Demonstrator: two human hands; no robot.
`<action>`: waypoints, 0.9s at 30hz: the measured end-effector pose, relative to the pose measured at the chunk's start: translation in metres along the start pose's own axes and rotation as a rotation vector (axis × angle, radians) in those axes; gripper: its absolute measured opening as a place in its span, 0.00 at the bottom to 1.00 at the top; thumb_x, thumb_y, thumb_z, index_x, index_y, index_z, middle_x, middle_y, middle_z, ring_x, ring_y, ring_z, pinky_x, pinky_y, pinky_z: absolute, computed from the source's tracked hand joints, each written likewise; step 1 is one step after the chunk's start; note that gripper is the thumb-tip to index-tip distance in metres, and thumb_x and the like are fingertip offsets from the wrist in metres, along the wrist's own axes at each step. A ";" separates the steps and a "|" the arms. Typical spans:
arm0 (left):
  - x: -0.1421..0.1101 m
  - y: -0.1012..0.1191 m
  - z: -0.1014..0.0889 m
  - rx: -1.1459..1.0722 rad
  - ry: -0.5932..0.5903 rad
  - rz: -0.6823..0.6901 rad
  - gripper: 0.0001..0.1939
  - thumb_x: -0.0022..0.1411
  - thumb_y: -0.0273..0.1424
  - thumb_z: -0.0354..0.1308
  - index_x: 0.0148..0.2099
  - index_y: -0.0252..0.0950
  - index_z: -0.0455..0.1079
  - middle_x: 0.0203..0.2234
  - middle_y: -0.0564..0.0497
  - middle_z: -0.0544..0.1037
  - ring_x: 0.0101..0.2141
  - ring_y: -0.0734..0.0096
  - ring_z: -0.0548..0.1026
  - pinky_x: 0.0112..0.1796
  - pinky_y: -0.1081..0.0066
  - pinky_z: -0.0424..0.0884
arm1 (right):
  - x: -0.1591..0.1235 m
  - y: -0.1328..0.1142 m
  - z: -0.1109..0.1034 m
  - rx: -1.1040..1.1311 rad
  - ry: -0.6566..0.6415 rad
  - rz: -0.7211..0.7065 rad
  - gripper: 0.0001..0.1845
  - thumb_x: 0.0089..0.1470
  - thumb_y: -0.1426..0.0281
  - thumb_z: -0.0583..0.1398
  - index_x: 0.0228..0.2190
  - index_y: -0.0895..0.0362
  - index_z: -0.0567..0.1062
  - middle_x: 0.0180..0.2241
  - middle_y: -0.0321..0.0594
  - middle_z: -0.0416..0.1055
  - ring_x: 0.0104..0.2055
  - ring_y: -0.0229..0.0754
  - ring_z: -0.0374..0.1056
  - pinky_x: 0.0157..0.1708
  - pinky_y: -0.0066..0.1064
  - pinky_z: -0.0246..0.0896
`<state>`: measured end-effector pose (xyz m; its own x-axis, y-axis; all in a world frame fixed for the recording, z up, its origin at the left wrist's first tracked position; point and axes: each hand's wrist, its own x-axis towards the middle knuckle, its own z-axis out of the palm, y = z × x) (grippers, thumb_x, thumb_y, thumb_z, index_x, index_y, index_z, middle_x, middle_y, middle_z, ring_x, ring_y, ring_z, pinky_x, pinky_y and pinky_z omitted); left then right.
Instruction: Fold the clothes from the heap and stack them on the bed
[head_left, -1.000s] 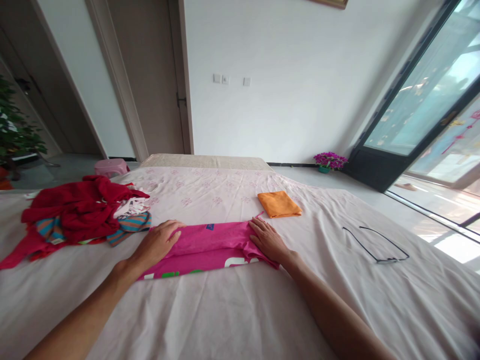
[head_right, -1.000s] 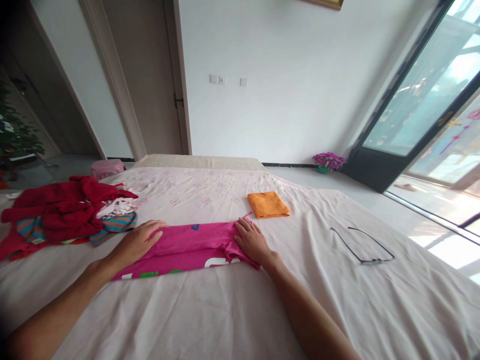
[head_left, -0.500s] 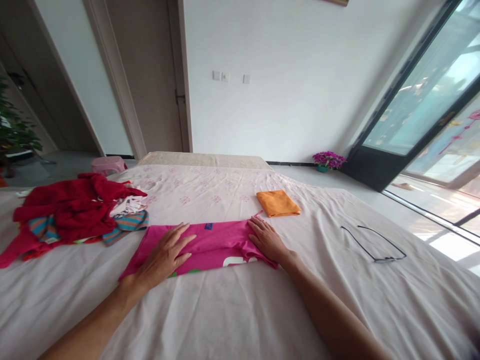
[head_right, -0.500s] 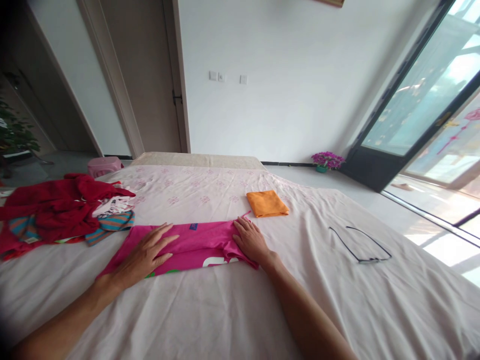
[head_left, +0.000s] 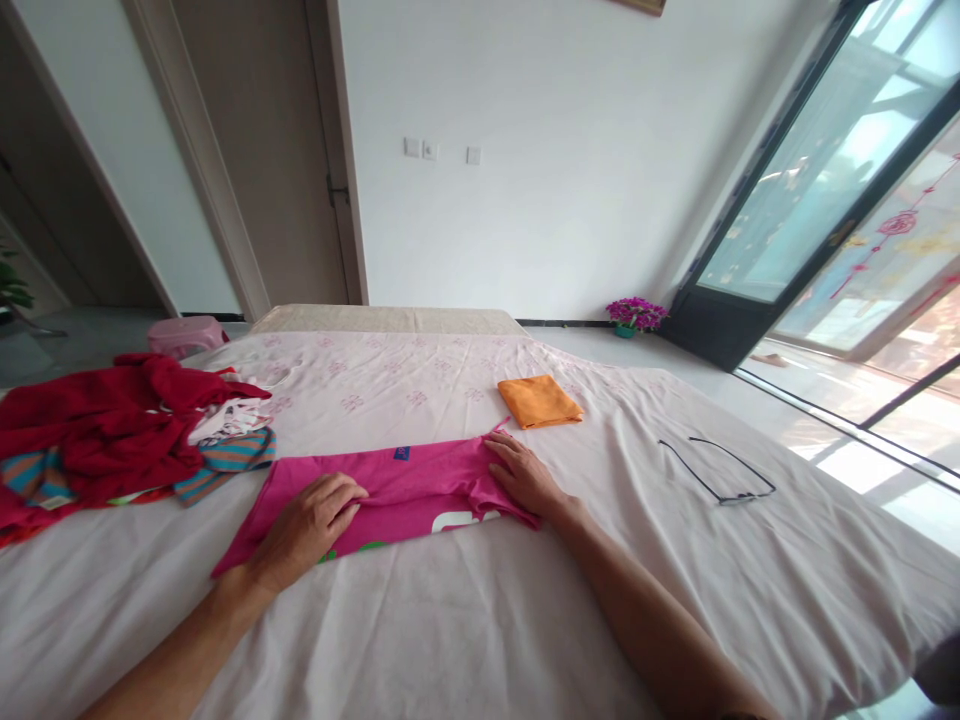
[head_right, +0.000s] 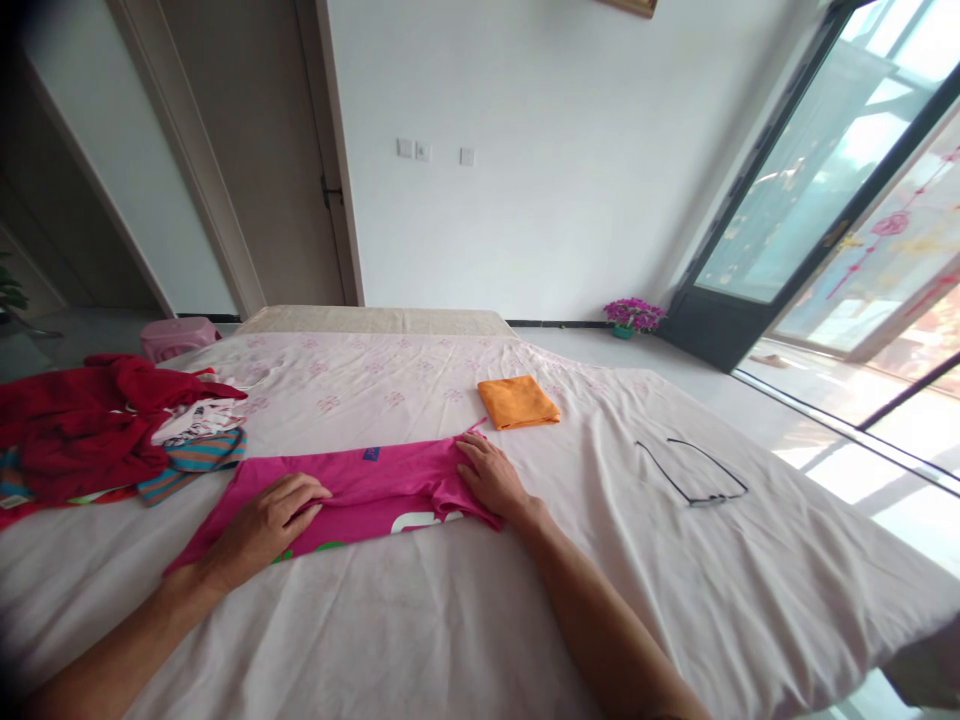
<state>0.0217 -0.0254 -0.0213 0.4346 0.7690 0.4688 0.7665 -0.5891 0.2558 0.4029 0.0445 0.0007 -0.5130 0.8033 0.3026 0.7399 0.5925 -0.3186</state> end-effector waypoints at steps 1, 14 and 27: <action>0.000 0.000 0.000 0.002 0.002 0.005 0.10 0.67 0.28 0.48 0.44 0.41 0.71 0.39 0.50 0.76 0.42 0.69 0.73 0.46 0.67 0.69 | 0.000 0.000 0.000 0.001 -0.001 -0.001 0.25 0.62 0.65 0.51 0.60 0.54 0.64 0.60 0.45 0.62 0.62 0.46 0.58 0.61 0.41 0.52; -0.002 0.003 -0.002 0.080 0.030 0.014 0.08 0.68 0.29 0.48 0.41 0.39 0.70 0.33 0.51 0.74 0.37 0.70 0.72 0.42 0.68 0.68 | -0.001 -0.002 0.000 -0.013 -0.013 0.001 0.25 0.62 0.65 0.51 0.60 0.54 0.64 0.61 0.45 0.61 0.62 0.46 0.57 0.62 0.41 0.52; -0.004 -0.003 -0.002 0.079 0.019 -0.016 0.19 0.59 0.16 0.46 0.46 0.41 0.68 0.38 0.50 0.74 0.43 0.66 0.72 0.47 0.64 0.68 | -0.002 0.000 0.001 -0.028 -0.016 0.007 0.25 0.63 0.65 0.51 0.60 0.54 0.64 0.61 0.45 0.60 0.63 0.46 0.56 0.62 0.41 0.52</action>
<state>0.0167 -0.0270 -0.0224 0.4134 0.7729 0.4813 0.8084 -0.5548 0.1966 0.4034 0.0428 -0.0009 -0.5145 0.8084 0.2860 0.7552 0.5851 -0.2954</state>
